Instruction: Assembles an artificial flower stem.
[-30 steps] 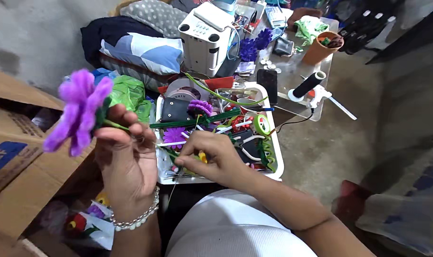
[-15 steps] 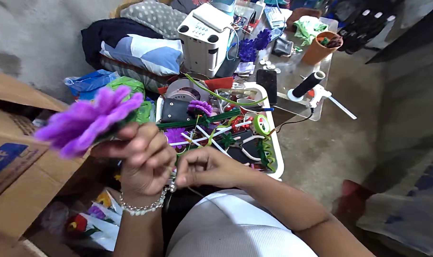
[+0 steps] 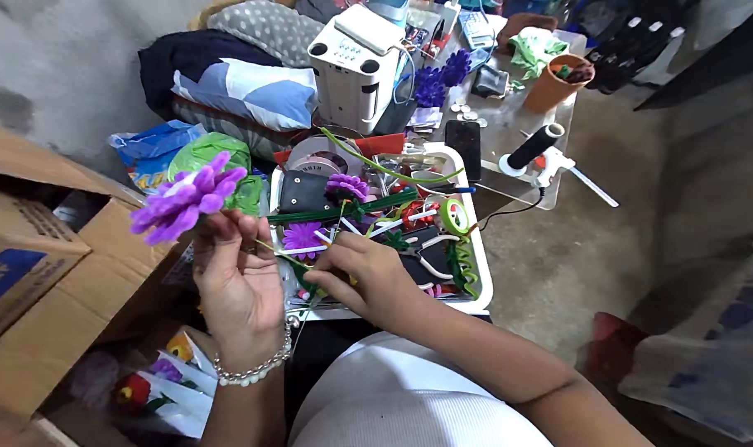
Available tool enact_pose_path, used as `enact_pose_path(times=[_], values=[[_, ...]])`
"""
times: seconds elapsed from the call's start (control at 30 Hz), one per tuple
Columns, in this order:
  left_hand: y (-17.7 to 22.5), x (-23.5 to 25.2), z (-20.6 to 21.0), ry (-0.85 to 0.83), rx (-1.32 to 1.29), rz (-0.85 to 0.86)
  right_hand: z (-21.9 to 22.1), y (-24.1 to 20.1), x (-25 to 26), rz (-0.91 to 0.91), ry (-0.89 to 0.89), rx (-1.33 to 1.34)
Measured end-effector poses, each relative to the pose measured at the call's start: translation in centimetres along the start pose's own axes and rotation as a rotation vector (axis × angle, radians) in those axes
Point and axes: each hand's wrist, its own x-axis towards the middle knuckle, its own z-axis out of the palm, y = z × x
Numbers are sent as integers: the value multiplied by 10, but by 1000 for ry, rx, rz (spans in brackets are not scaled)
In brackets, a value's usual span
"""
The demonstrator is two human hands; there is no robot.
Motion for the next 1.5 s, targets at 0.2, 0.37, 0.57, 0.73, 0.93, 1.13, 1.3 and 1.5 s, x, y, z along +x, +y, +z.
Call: enact_pose_path(times=[0.2, 0.37, 0.57, 0.73, 0.93, 1.13, 1.3, 1.5], values=[[19, 7, -14, -452, -661, -403, -17, 17, 10, 386, -531, 1197], [10, 6, -8, -556, -942, -558, 7, 25, 2, 408, -603, 1576], [-1, 3, -5, -115, 2, 75, 6, 10, 1, 68, 23, 227], [9, 4, -4, -96, -137, -146, 7, 2, -1, 19, -22, 205], [18, 18, -15, -388, -803, -661, 0, 22, 3, 571, -492, 1401], [4, 5, -5, -161, 75, -54, 8, 19, -1, 281, 7, 498], [0, 4, -13, -108, 296, 257, 6, 13, -6, -4, 42, 59], [16, 11, -22, -486, -245, -42, -9, 19, -3, 359, -498, 1280]])
